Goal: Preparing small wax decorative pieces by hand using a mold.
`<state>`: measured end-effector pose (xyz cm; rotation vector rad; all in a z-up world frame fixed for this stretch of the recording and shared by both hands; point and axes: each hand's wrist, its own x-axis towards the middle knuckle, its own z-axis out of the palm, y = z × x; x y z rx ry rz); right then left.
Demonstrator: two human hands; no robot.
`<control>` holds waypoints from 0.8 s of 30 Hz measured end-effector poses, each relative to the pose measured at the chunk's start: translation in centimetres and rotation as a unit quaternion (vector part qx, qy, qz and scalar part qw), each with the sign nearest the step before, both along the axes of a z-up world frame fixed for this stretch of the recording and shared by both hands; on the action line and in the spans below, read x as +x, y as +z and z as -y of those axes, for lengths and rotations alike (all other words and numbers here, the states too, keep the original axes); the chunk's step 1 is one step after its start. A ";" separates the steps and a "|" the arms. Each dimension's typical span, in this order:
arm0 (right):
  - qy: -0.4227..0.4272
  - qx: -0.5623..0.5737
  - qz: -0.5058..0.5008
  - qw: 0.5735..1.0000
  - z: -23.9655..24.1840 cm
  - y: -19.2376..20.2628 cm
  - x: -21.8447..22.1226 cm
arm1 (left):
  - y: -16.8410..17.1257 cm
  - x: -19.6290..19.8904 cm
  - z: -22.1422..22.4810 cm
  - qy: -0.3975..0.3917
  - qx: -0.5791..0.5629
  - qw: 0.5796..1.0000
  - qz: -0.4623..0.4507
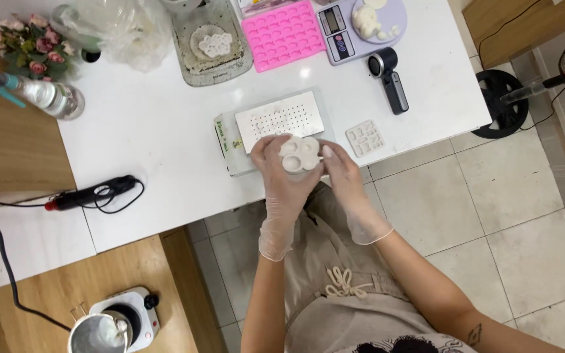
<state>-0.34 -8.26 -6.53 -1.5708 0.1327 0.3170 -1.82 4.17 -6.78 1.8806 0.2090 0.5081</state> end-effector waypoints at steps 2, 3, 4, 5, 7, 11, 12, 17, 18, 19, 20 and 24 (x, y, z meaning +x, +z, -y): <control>0.008 0.013 0.038 0.999 0.8 -0.3 -0.4 | 2.1 -1.4 0.6 -0.007 -0.029 1.000 0.000; 0.009 0.027 0.081 0.996 1.2 -0.5 -0.4 | 3.2 -1.8 0.9 -0.020 -0.057 0.998 0.003; 0.008 0.026 0.080 0.996 1.2 1.2 -0.8 | 4.4 -2.5 0.9 -0.020 -0.058 0.998 0.002; -0.006 0.044 0.073 0.996 1.1 2.8 -1.2 | 5.7 -3.2 1.0 -0.045 -0.089 0.995 -0.006; -0.023 0.061 0.069 0.996 1.2 5.3 -1.6 | 8.9 -4.3 0.8 -0.072 -0.119 0.990 -0.014; -0.008 0.059 0.026 0.998 1.9 9.5 -2.0 | 13.4 -5.0 0.1 -0.108 -0.318 0.935 -0.118; 0.034 0.038 0.037 0.998 2.1 10.8 -2.3 | 13.7 -5.1 -0.1 -0.106 -0.311 0.933 -0.148; 0.075 0.008 0.087 0.993 1.5 12.9 -3.0 | 11.2 -5.9 -1.1 -0.188 -0.153 0.935 -0.260; 0.041 0.020 0.089 0.995 1.0 13.0 -3.1 | 11.1 -5.9 -0.8 -0.206 -0.168 0.931 -0.250; 0.042 0.021 0.090 0.995 0.9 12.6 -2.9 | 12.1 -6.3 -0.3 -0.205 -0.168 0.931 -0.250; 0.032 0.038 0.090 0.995 0.7 12.2 -2.8 | 13.0 -6.6 0.1 -0.173 -0.167 0.948 -0.206; 0.044 0.037 0.133 0.990 -0.1 12.2 -3.5 | 12.6 -7.0 0.5 -0.100 -0.164 0.974 -0.123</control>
